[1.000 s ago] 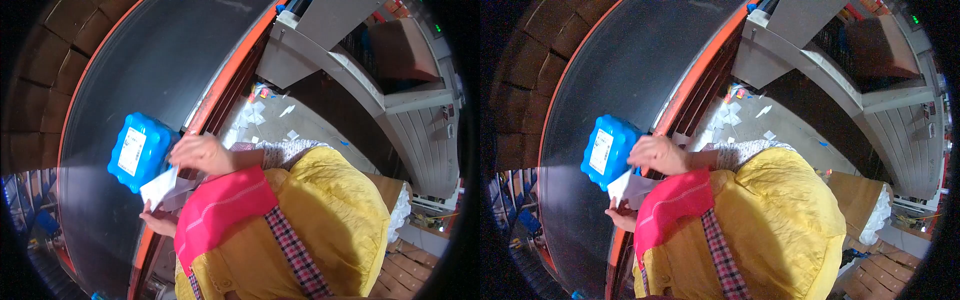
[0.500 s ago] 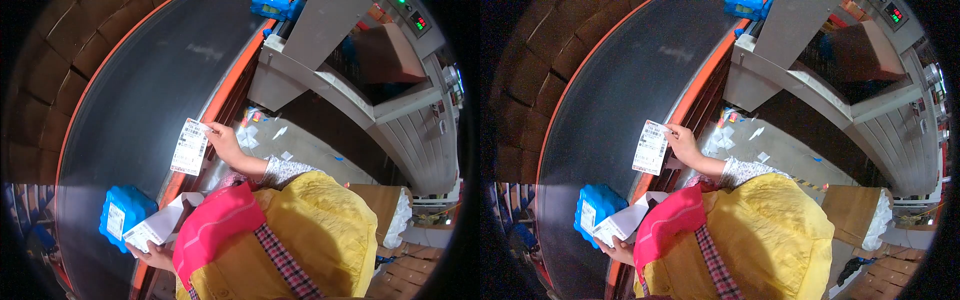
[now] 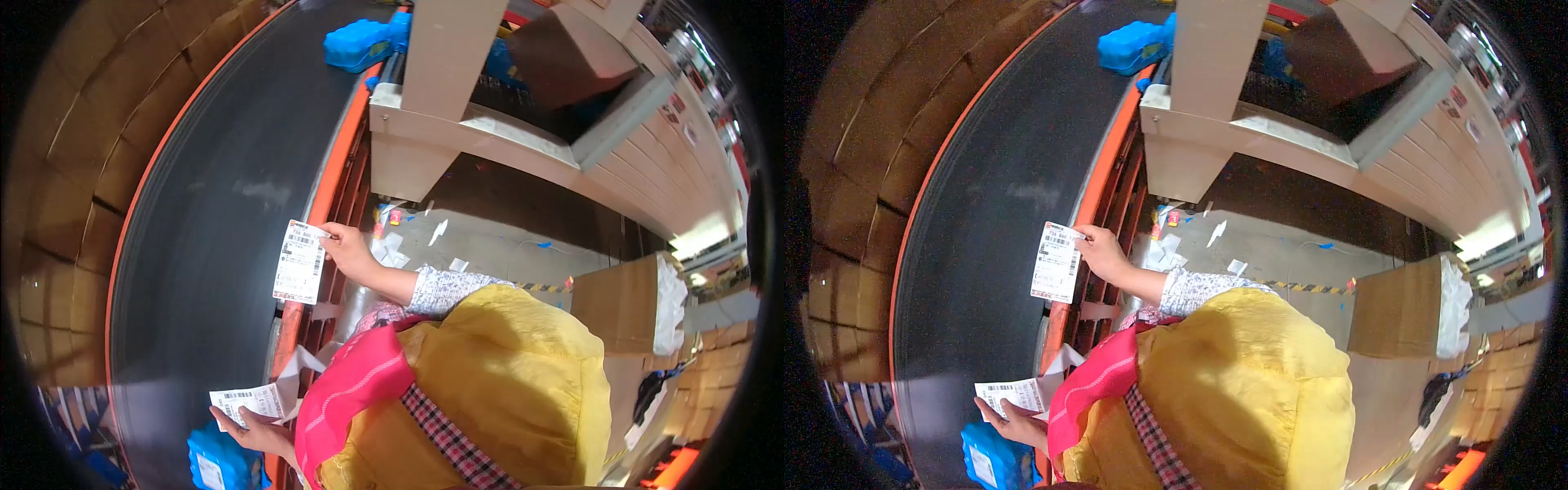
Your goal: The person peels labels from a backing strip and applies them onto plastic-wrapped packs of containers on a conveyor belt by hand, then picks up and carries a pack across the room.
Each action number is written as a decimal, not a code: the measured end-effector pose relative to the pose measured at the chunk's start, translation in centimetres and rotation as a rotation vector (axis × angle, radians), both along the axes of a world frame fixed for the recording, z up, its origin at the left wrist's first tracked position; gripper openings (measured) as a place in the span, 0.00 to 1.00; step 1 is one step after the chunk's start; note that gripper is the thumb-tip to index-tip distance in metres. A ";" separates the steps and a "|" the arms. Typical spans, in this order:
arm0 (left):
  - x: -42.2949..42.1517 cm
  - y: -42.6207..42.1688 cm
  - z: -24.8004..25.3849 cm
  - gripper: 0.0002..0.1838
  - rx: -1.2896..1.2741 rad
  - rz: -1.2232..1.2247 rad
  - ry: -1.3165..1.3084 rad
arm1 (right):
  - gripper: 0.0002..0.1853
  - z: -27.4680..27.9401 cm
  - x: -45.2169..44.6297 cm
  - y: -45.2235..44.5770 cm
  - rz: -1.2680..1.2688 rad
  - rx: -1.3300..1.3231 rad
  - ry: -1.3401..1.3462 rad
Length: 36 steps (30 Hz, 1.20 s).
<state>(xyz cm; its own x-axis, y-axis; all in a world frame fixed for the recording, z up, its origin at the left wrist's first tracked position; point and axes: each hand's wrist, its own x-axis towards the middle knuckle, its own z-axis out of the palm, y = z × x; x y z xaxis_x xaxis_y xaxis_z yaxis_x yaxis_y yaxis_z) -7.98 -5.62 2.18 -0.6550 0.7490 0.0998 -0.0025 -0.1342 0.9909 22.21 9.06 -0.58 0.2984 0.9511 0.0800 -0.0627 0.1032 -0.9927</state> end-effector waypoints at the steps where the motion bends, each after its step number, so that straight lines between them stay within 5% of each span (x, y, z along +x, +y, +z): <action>1: -0.4 0.2 -0.7 0.27 0.031 0.002 -0.011 | 0.12 0.6 0.1 -0.2 -0.020 -0.006 -0.036; 9: -5.9 2.3 -2.8 0.22 -0.048 -0.246 0.210 | 0.12 1.2 -4.4 0.6 -0.129 0.067 0.022; 12: -5.5 3.1 -3.4 0.22 -0.160 -0.360 -0.072 | 0.12 0.1 -4.9 2.3 -0.189 0.093 0.011; 17: -4.2 3.3 -1.3 0.20 -0.277 -0.502 -0.061 | 0.14 0.2 -5.4 3.3 -0.245 0.015 -0.018; 20: -6.0 3.7 -5.2 0.20 -0.198 -0.486 -0.026 | 0.14 -1.3 -5.5 4.3 -0.246 0.048 -0.001; 36: -6.9 0.0 -4.9 0.16 -0.235 -0.461 -0.114 | 0.14 -1.5 -4.7 4.7 -0.291 0.045 -0.026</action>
<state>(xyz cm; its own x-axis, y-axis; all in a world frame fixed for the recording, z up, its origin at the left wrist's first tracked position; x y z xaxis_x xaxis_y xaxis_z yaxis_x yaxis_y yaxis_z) -14.84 -5.65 -2.74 -0.2492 0.9555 -0.1581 -0.1181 0.1320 0.9842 17.46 13.73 -2.08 0.5556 0.8210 0.1313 0.0015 0.1570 -0.9876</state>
